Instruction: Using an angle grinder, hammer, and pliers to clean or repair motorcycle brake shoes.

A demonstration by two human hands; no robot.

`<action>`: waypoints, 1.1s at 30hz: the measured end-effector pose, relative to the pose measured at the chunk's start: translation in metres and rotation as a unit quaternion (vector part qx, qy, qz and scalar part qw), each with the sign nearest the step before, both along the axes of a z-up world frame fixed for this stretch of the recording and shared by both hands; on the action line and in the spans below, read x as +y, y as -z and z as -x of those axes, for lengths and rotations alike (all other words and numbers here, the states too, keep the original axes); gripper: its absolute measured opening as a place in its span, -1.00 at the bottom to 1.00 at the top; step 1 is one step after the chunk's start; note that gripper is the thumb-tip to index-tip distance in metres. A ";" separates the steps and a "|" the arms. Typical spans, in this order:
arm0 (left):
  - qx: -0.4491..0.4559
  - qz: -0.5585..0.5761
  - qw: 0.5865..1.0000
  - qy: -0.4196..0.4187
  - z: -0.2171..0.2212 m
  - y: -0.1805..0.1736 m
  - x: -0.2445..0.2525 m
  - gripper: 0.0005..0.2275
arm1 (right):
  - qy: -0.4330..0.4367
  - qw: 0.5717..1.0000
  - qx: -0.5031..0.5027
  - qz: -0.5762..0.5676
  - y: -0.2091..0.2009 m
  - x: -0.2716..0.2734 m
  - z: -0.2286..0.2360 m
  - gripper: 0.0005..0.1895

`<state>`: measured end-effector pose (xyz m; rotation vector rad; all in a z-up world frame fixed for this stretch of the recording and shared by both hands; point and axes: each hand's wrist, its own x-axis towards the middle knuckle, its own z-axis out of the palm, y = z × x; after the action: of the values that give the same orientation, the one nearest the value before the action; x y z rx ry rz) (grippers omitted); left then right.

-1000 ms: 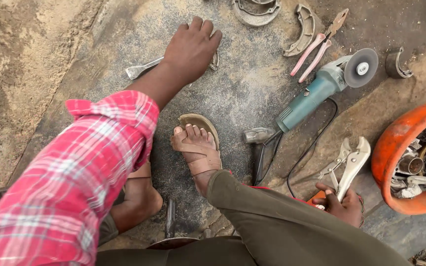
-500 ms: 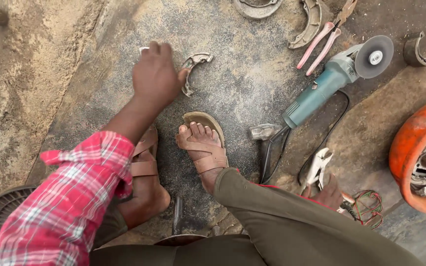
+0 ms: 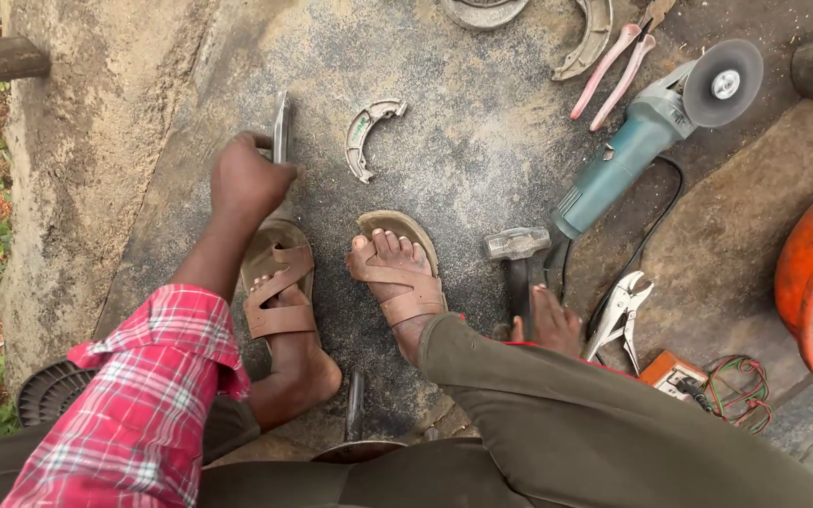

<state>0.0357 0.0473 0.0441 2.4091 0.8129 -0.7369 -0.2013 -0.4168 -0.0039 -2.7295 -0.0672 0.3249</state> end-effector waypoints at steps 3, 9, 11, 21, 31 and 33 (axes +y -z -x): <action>0.002 -0.004 1.000 -0.007 -0.011 -0.044 0.005 -0.65 | 0.039 0.986 0.052 0.151 0.002 -0.051 0.022 -0.18; -0.251 0.042 0.962 0.103 -0.030 -0.051 0.014 -0.83 | 0.099 0.855 0.279 0.426 -0.119 0.027 -0.071 0.08; -0.265 0.111 0.953 0.097 -0.025 -0.047 -0.001 -0.84 | 0.058 0.928 0.234 0.285 -0.100 0.032 -0.064 -0.06; -0.347 0.390 0.849 0.086 -0.050 -0.021 -0.077 -0.77 | 0.056 0.998 0.037 0.014 -0.061 0.074 -0.085 -0.31; -0.389 0.346 0.836 0.173 -0.043 0.000 -0.089 -0.80 | 0.109 0.991 0.074 -0.035 -0.035 0.069 -0.057 -0.19; -0.401 0.342 0.830 0.183 -0.042 -0.002 -0.089 -0.81 | 0.093 0.994 0.051 -0.037 -0.030 0.065 -0.056 -0.19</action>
<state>0.0775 -0.0418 0.0465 1.9015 -0.2439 -0.0398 -0.1455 -0.3520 0.0259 -2.6159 0.1985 0.3985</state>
